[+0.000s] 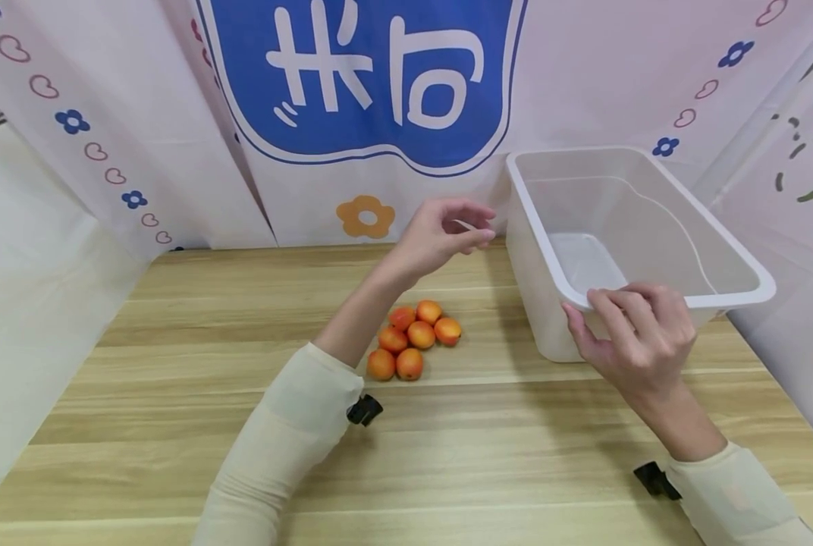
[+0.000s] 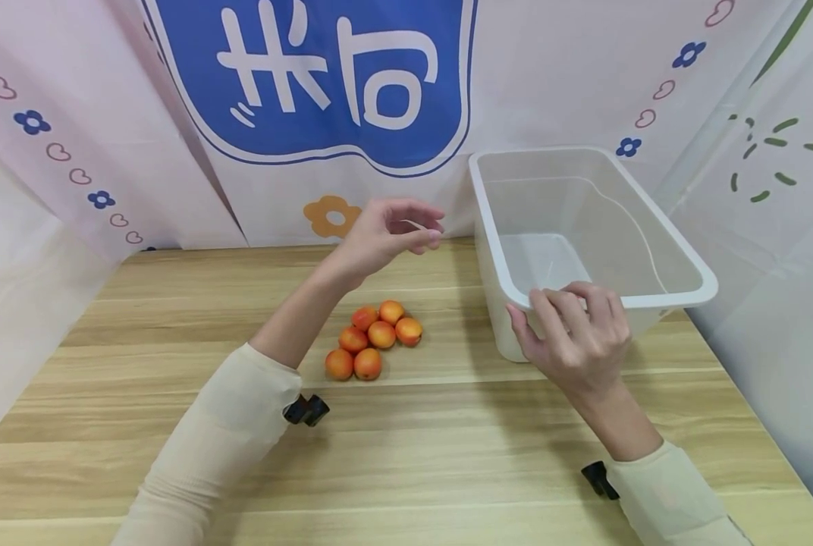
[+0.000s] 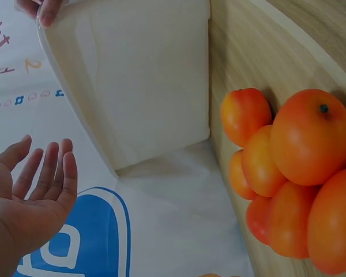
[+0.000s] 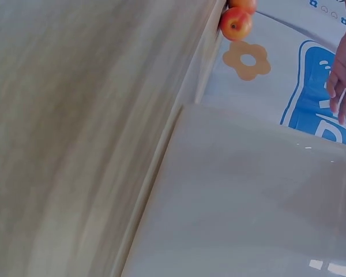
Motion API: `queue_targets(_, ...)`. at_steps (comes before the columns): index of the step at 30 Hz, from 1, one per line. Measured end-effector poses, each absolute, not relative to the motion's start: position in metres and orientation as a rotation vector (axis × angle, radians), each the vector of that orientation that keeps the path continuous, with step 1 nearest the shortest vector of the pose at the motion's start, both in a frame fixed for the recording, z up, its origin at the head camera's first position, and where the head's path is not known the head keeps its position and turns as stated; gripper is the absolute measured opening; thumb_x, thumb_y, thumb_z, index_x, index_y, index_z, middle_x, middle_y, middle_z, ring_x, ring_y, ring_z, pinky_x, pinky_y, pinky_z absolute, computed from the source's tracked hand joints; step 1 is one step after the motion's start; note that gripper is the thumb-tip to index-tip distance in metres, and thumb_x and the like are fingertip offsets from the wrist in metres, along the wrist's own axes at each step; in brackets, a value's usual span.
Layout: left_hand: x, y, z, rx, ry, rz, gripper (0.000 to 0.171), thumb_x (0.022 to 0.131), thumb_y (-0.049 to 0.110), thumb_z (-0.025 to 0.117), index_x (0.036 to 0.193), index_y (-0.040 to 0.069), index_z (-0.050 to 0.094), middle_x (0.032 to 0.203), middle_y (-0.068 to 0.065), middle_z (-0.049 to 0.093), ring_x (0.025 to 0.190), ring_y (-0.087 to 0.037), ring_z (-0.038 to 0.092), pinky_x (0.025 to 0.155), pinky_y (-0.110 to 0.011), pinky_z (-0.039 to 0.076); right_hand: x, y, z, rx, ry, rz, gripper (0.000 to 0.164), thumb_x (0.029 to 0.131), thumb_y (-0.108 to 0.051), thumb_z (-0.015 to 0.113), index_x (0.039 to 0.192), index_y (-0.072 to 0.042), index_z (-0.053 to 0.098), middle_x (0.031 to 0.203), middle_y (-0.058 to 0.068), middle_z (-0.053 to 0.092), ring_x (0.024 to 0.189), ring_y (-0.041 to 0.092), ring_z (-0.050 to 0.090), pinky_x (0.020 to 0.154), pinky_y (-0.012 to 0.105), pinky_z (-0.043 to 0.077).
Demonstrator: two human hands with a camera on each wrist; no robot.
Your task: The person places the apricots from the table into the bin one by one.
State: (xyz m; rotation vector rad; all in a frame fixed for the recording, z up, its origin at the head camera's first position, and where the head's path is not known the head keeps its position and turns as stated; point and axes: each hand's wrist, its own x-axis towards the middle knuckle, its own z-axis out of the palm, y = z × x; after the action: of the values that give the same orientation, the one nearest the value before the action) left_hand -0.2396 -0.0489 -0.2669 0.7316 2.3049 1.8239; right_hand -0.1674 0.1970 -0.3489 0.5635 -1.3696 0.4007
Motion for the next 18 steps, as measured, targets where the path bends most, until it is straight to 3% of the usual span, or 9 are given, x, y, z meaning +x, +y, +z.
queue_targets(7,-0.24,-0.06,-0.274,0.696,2.322,1.805,0.029,0.098,0.004,0.071,0.125,-0.004,0.069,0.107,-0.016,0.072,0.093,-0.03,0.072,0.091,-0.048,0.059,-0.167,0.195,-0.348,0.556,-1.358,0.397,0.036,0.091,-0.03,0.076,0.072,0.0,0.07,0.064,0.013,0.062,0.056,0.044,0.046,0.046,0.057,0.031)
queue_targets(13,-0.243,-0.071,-0.283,0.632,2.364,1.758,0.027,0.098,0.003,0.07,0.124,-0.004,0.069,0.106,-0.017,0.073,0.091,-0.03,0.072,0.083,-0.036,0.06,-0.167,0.196,-0.348,0.563,-1.36,0.396,0.037,0.091,-0.031,0.076,0.072,0.0,0.07,0.064,0.013,0.061,0.055,0.043,0.042,0.045,0.056,0.029)
queue_targets(18,-0.247,-0.082,-0.296,0.572,2.392,1.703,0.028,0.098,0.003,0.07,0.125,-0.005,0.069,0.107,-0.019,0.073,0.094,-0.035,0.072,0.081,-0.036,0.06,-0.168,0.197,-0.348,0.568,-1.355,0.413,0.036,0.09,-0.03,0.077,0.072,0.0,0.07,0.064,0.012,0.062,0.054,0.043,0.042,0.045,0.055,0.028)
